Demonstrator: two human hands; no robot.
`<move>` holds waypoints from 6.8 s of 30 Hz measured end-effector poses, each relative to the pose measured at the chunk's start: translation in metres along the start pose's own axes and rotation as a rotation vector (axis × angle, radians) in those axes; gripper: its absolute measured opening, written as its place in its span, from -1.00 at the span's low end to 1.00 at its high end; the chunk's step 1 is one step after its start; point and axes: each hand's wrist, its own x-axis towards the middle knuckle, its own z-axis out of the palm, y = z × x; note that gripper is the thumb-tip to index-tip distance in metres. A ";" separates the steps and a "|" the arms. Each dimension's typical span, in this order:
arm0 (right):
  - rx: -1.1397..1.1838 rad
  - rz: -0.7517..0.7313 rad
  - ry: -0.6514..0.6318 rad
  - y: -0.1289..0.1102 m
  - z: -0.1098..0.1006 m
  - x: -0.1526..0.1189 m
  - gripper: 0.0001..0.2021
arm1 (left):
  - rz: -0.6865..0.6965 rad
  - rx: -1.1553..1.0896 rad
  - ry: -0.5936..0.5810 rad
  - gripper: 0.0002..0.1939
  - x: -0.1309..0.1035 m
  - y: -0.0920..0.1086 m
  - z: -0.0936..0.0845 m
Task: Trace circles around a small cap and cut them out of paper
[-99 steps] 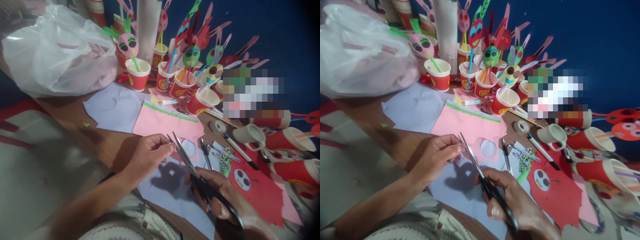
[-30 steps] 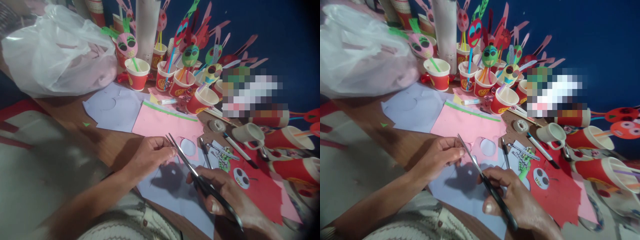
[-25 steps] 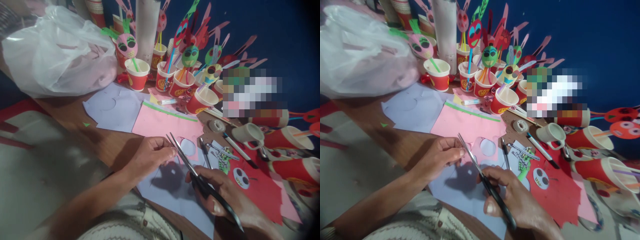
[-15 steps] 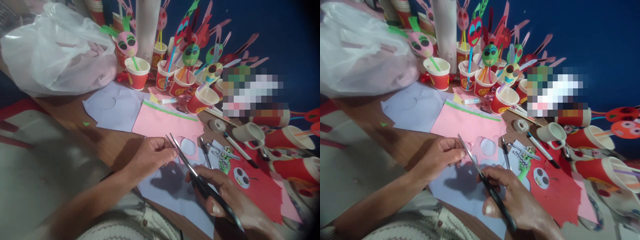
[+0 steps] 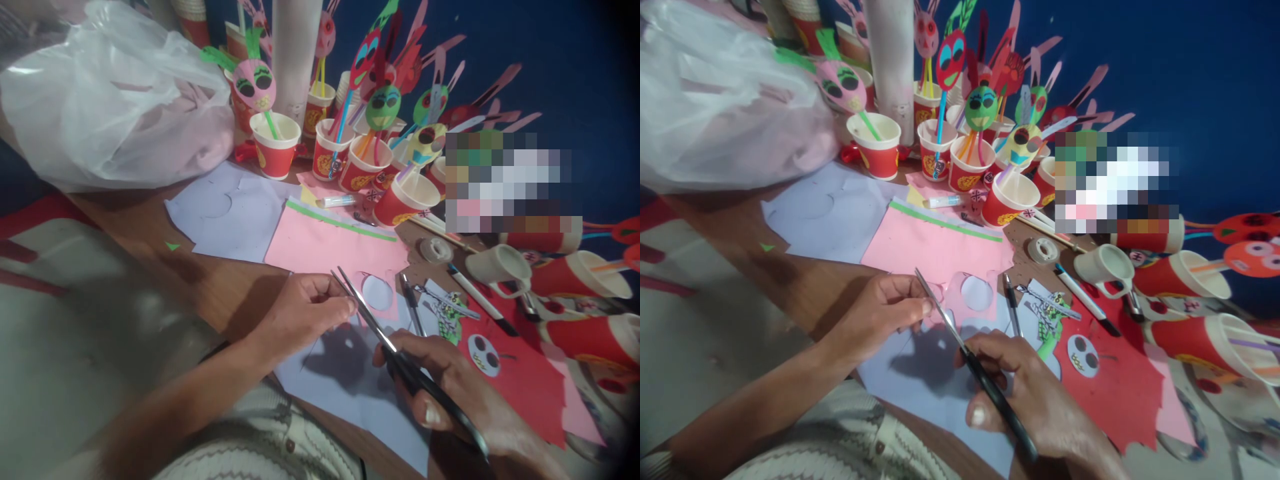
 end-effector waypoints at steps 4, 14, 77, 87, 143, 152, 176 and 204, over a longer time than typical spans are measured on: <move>0.034 0.010 -0.011 0.002 0.000 0.000 -0.50 | -0.003 0.011 -0.001 -0.85 -0.001 -0.001 -0.001; 0.024 0.009 0.012 -0.003 -0.001 0.001 -0.53 | -0.014 0.030 -0.013 -0.86 0.001 -0.002 -0.001; 0.016 0.026 0.100 0.005 -0.005 0.002 -0.43 | 0.038 -0.159 -0.023 -0.75 0.001 -0.003 -0.002; 0.033 0.056 0.113 0.002 -0.002 0.004 -0.53 | 0.053 -0.145 -0.036 -0.64 0.001 -0.001 -0.002; -1.149 0.112 0.548 0.057 -0.025 -0.048 -0.72 | 0.132 1.059 -0.240 -0.81 0.081 0.050 -0.044; -0.707 0.029 0.659 0.044 -0.043 -0.048 -0.67 | 0.100 1.195 -0.085 -0.65 0.058 0.060 -0.063; -0.233 0.070 0.579 0.050 -0.016 -0.020 -0.67 | -0.017 1.453 -0.069 -0.87 0.020 0.027 -0.002; 0.115 -0.051 0.585 0.019 0.001 0.032 -0.67 | 0.091 1.366 0.060 -0.75 0.009 0.028 -0.015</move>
